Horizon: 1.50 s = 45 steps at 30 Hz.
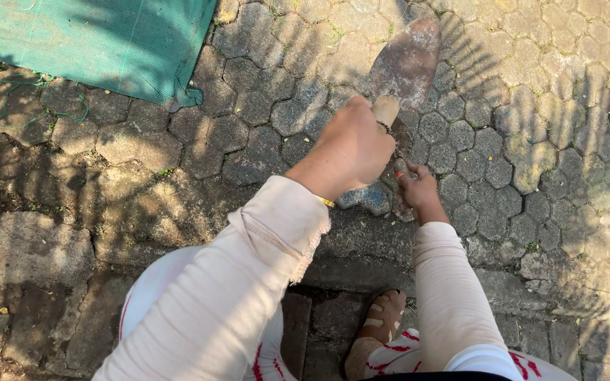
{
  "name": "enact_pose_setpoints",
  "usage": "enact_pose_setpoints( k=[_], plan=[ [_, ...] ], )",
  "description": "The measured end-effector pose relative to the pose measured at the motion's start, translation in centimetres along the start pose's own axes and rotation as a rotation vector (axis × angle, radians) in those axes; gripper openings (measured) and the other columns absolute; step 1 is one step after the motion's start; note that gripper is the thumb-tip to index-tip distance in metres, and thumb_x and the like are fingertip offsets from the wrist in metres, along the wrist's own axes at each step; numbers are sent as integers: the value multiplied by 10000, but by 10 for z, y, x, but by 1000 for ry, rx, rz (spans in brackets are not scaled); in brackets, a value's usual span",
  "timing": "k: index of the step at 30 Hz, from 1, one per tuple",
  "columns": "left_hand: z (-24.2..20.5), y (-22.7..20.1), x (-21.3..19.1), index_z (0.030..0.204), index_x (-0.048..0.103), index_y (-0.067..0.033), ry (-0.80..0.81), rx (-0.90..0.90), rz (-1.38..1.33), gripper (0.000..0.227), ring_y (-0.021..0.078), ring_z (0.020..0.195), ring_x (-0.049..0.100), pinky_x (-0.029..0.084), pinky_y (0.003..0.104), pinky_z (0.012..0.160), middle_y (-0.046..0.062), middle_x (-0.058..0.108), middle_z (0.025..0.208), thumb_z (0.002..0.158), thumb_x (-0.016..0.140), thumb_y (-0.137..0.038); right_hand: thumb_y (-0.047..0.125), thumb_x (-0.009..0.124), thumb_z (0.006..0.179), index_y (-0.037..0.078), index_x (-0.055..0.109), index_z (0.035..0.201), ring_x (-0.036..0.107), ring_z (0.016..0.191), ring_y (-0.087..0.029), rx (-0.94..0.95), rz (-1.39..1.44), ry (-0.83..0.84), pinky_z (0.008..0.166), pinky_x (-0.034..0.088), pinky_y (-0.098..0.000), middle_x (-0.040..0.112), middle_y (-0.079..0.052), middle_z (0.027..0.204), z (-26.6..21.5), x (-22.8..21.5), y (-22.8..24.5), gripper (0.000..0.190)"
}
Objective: Cleaning dirt out of cracks in a brick and stone pavement using hand trowels and then sweeping the area.
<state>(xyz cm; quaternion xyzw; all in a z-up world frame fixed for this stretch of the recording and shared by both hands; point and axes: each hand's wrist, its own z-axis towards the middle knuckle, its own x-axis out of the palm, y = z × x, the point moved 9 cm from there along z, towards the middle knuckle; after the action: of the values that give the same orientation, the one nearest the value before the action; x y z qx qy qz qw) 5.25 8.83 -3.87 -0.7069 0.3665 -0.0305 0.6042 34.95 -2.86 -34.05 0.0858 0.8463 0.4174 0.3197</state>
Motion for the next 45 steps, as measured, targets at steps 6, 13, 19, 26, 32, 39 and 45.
enact_pose_setpoints(
  k=[6,13,19,26,32,39,45],
  plan=[
    [12,23,-1,1174,530,105,-10,23,135,458,411,1020,704,557,444,894,291,695,1072,846,704,-163,253,781,805,180,751,1174,629,976,-343,-498,-999,-488,836,493,-521,683,-129,1020,-35,51,98,378],
    [-7,41,-29,1140,578,27,-69,-94,101,385,332,897,725,557,430,759,192,720,969,859,705,-203,182,805,778,87,773,1165,599,1006,-395,-693,-528,-234,901,512,-455,636,-204,986,31,161,66,400],
    [-19,43,-35,1283,497,-15,30,-354,-60,470,185,617,660,534,359,536,120,701,863,880,671,-184,189,858,742,83,781,1140,611,914,-358,-612,-355,-259,853,508,-468,646,-157,923,48,179,67,420],
    [-20,44,-33,1363,478,-12,76,-380,-66,530,134,577,628,524,314,500,92,685,812,868,625,-133,86,760,848,84,777,891,658,977,-315,-629,-427,-345,890,540,-416,696,-99,1013,69,185,49,46],
    [-20,39,-32,1353,487,-17,112,-381,-25,513,134,587,648,532,317,505,90,697,811,874,617,-146,96,696,856,3,742,1056,629,1113,-351,-563,-816,-189,1004,490,-413,669,-199,1152,103,209,35,225],
    [-19,40,-39,1343,481,-23,100,-400,22,514,164,562,666,523,343,485,121,703,785,895,639,-217,72,734,791,-60,659,1175,625,1104,-346,-515,-825,-177,994,486,-394,642,-224,1178,112,205,20,413],
    [-16,44,-42,1313,469,-14,80,-422,4,493,210,609,693,541,375,532,147,715,824,899,636,-222,-36,620,991,55,638,975,626,935,-278,-558,-262,-474,852,547,-430,608,-116,1044,70,127,7,95]
  ],
)
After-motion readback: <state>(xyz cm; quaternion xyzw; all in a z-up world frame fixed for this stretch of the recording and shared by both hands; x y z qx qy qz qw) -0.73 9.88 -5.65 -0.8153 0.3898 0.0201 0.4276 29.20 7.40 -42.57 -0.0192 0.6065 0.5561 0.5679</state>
